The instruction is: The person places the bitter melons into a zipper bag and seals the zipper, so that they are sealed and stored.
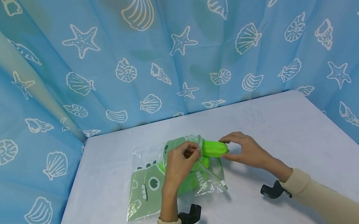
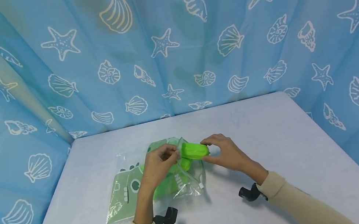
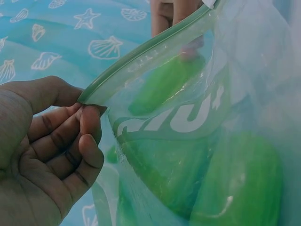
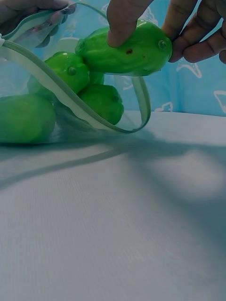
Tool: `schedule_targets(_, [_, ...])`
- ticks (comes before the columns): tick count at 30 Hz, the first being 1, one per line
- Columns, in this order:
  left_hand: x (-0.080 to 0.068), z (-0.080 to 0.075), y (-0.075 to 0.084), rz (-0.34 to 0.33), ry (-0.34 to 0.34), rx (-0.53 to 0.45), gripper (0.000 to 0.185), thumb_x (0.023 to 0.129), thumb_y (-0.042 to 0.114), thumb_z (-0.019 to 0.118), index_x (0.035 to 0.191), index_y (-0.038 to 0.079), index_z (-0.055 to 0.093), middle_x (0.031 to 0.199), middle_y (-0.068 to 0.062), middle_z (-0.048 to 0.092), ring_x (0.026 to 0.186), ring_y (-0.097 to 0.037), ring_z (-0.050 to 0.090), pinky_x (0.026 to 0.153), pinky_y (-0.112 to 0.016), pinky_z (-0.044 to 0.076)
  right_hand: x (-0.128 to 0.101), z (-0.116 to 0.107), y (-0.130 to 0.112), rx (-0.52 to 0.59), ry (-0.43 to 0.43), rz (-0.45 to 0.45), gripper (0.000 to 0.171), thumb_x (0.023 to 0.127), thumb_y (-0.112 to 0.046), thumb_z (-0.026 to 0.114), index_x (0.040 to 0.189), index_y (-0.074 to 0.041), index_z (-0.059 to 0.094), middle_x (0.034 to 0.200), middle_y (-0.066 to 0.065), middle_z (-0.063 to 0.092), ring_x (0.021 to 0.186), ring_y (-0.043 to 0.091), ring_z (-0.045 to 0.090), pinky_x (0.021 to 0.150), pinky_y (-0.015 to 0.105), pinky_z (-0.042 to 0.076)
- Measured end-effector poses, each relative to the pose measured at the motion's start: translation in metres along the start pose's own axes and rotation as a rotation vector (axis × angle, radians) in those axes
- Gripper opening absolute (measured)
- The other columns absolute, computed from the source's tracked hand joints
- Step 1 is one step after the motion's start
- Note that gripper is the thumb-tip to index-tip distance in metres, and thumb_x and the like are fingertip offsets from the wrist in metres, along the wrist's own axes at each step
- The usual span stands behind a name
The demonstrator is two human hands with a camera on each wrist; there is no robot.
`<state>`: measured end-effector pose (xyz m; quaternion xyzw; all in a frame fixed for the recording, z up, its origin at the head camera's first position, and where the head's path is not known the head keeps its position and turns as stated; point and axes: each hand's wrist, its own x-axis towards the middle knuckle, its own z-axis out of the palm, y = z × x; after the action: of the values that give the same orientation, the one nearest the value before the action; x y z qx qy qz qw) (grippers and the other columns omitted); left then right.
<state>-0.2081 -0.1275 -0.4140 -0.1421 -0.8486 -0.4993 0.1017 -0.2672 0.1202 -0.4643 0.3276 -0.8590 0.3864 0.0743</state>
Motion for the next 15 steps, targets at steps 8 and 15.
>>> schedule_targets(8, [0.000, 0.000, -0.001, -0.001, -0.008, 0.008, 0.014, 0.090, 0.025, 0.060, 0.099, 0.017, 0.066, 0.080, 0.007, 0.064, 0.066, -0.005, 0.059, 0.059, -0.025, 0.050, 0.008, 0.010, -0.004, -0.003, 0.000, -0.027, 0.048, 0.077, -0.041, 0.072, 0.120, -0.021, 0.059, 0.114, -0.008, 0.056, 0.103, 0.012, 0.049, 0.083, 0.044, 0.044])
schedule_targets(15, [-0.001, 0.000, 0.000, -0.013, -0.010, 0.012, 0.013, 0.089, 0.023, 0.060, 0.099, 0.016, 0.066, 0.080, 0.008, 0.064, 0.067, -0.006, 0.059, 0.058, -0.025, 0.050, 0.013, 0.020, -0.008, 0.016, 0.017, -0.026, 0.049, 0.076, -0.039, 0.073, 0.119, -0.017, 0.060, 0.114, -0.006, 0.057, 0.103, 0.015, 0.050, 0.082, 0.047, 0.044])
